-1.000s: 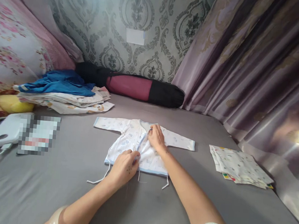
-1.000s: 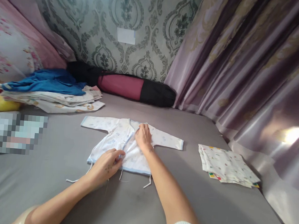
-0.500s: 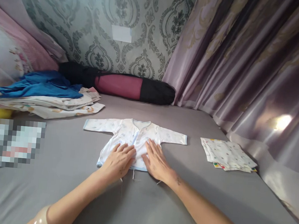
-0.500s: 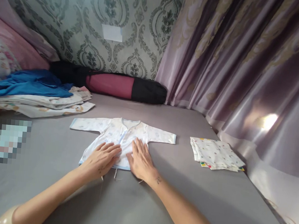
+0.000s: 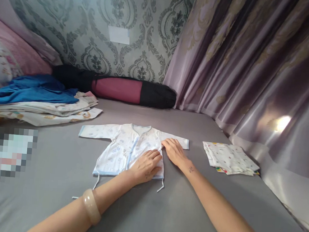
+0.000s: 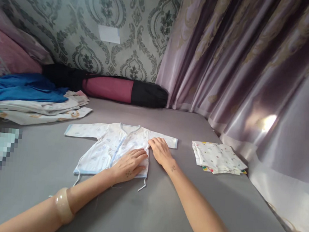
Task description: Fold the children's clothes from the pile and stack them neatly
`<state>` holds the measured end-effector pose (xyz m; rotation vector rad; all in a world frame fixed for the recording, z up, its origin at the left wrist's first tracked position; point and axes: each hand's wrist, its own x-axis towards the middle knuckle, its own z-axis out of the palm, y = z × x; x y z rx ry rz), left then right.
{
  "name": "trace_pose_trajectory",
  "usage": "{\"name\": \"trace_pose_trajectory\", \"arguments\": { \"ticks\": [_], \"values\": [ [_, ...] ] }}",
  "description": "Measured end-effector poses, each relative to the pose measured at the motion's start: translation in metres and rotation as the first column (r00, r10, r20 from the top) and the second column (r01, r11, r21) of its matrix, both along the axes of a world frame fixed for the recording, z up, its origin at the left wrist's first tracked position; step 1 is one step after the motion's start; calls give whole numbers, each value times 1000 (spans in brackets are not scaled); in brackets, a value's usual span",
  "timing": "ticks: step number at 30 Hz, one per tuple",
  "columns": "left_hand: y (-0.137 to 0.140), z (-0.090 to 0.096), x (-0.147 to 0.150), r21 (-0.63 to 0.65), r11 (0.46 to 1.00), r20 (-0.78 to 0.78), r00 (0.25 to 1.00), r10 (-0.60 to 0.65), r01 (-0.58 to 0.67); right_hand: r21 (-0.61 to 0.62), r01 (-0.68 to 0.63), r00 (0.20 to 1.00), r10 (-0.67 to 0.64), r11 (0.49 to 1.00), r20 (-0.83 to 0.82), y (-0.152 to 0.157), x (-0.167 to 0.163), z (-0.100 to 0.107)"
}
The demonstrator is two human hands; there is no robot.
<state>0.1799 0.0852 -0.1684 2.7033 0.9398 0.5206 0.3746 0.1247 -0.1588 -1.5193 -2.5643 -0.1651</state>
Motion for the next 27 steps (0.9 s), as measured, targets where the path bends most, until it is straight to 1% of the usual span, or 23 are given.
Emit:
{"name": "trace_pose_trajectory", "arguments": {
  "ticks": [4, 6, 8, 10, 13, 15, 17, 19, 20, 23, 25, 27],
  "values": [
    [-3, -16, -2, 18, 1000, -90, 996, -17, 19, 7, -60, 996, 59, 998, 65, 9, 9, 2],
    [-5, -19, -3, 16, 999, -140, 989, -44, 47, -6, -78, 995, 78, 997, 58, 13, 13, 3],
    [-5, -19, -4, 5, 998, -167, 984, -56, 58, -34, -71, 996, 73, 997, 42, 15, 14, 5],
    [-4, -14, -3, -14, 998, -163, 985, -64, 62, -69, -11, 1000, 13, 998, 27, 16, 10, 9],
    [-1, -2, -5, -43, 997, -103, 993, -63, 59, -92, 142, 990, -141, 986, 16, 17, -8, 14],
    [1, 6, -10, -34, 999, -59, 998, 34, -36, -95, 179, 983, -183, 979, -27, 17, -26, 14],
    [5, 9, -18, 16, 981, -43, 981, 192, -191, -116, 133, 982, -146, 984, -118, 17, -47, 9],
    [8, 4, -28, 83, 949, -61, 949, 309, -304, -153, 80, 977, -108, 985, -187, 16, -68, -2],
    [9, -1, -33, 110, 937, -79, 937, 340, -330, -170, 70, 975, -104, 983, -198, 16, -77, -8],
    [10, -19, -41, 144, 915, -129, 909, 396, -378, -224, 120, 970, -162, 967, -182, 19, -95, -22],
    [9, -29, -42, 152, 901, -142, 893, 426, -406, -261, 162, 964, -210, 952, -166, 25, -99, -27],
    [8, -35, -40, 163, 891, -145, 883, 447, -425, -282, 181, 960, -232, 942, -157, 34, -99, -28]
  ]
}}
